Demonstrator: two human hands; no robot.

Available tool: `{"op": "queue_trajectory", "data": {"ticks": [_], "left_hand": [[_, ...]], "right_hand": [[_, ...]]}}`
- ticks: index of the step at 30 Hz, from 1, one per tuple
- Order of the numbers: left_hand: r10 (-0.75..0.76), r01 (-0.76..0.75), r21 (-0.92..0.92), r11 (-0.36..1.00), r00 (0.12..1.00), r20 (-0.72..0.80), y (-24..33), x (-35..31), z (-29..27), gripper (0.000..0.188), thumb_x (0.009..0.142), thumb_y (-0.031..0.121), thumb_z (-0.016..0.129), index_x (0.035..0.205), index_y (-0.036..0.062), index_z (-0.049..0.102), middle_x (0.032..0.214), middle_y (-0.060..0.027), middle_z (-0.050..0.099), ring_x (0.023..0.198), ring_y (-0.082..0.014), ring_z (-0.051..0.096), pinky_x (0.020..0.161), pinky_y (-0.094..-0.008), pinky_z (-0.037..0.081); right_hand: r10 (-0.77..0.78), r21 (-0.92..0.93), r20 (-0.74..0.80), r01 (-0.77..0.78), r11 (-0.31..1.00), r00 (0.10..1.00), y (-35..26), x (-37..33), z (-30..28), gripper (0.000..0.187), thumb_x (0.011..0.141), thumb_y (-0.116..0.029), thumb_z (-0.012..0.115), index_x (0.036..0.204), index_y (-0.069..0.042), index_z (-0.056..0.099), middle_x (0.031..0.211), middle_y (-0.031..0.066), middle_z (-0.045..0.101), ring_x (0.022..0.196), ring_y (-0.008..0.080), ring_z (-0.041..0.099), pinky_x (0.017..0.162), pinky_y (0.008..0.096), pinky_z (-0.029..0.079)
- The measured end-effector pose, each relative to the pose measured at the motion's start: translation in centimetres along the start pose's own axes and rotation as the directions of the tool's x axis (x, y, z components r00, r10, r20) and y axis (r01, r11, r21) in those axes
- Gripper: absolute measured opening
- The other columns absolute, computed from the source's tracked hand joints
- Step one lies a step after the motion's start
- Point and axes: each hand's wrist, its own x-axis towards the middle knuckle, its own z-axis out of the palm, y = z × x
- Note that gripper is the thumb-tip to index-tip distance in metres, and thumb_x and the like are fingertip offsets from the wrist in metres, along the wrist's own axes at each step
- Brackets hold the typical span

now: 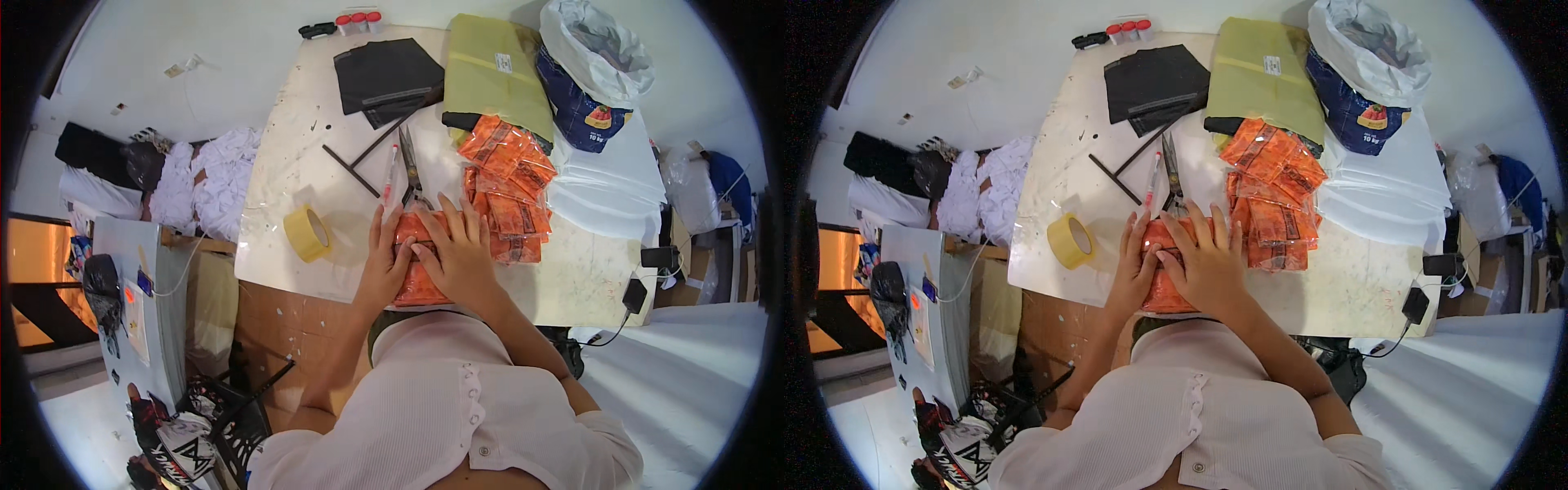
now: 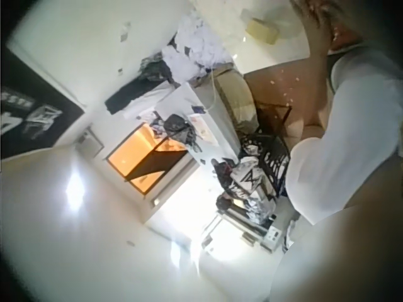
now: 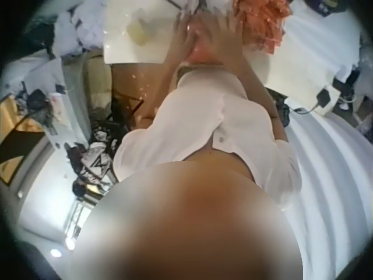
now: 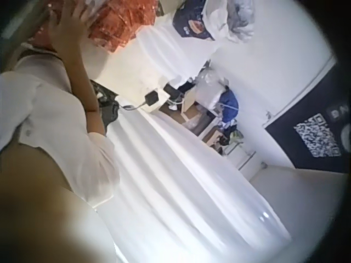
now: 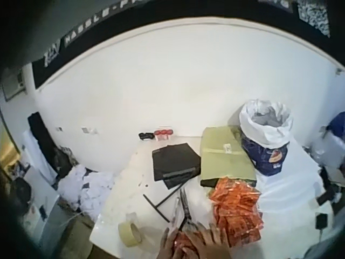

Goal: Organizing and stacking orange plastic packages on a workbench.

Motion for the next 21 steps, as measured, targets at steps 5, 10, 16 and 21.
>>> {"op": "queue_trajectory", "data": {"ticks": [5,10,16,21], "left_hand": [[-0.010,0.010,-0.025,1.000,1.000,0.024,-0.3,0.4,0.0,0.051,0.092,0.014,0.051,0.139,0.0078,0.033,0.146,-0.0223,0.018,0.135,-0.0364,0.022,0.107,-0.0404,0.027],[0.010,-0.011,0.037,0.999,0.999,0.036,0.1,0.3,0.3,0.052,0.091,0.016,0.053,0.139,0.0095,0.034,0.145,-0.0228,0.019,0.134,-0.0379,0.024,0.107,-0.0409,0.027],[-0.016,0.017,-0.016,1.000,1.000,0.025,0.7,0.5,-0.3,0.052,0.090,0.016,0.056,0.138,0.0088,0.037,0.145,-0.0244,0.022,0.136,-0.0350,0.022,0.108,-0.0386,0.025],[-0.041,0.053,-0.173,0.984,0.997,0.072,0.0,0.5,-1.1,0.058,0.089,0.007,0.056,0.142,0.0090,0.032,0.149,-0.0163,0.017,0.140,-0.0258,0.011,0.110,-0.0380,0.020]], "right_hand": [[0.018,0.066,0.077,-0.023,0.998,0.997,0.5,-0.1,0.3,0.052,0.089,-0.038,0.049,0.137,-0.019,0.041,0.141,0.0148,0.033,0.129,0.0402,0.028,0.103,0.0565,0.021],[0.097,0.038,0.136,-0.103,0.994,0.986,0.9,0.0,-0.7,0.051,0.091,-0.038,0.048,0.137,-0.019,0.040,0.143,0.0145,0.031,0.131,0.0389,0.025,0.107,0.0551,0.015],[0.222,0.492,0.003,-0.194,0.848,0.975,6.9,1.4,-0.5,0.043,0.089,-0.029,0.055,0.128,-0.010,0.049,0.138,0.0159,0.039,0.129,0.0352,0.032,0.107,0.0454,0.023],[0.374,0.365,-0.210,-0.283,0.887,0.903,16.3,3.5,1.3,0.041,0.085,-0.024,0.061,0.117,0.000,0.055,0.116,0.0178,0.059,0.106,0.0299,0.057,0.091,0.0353,0.044]]}}
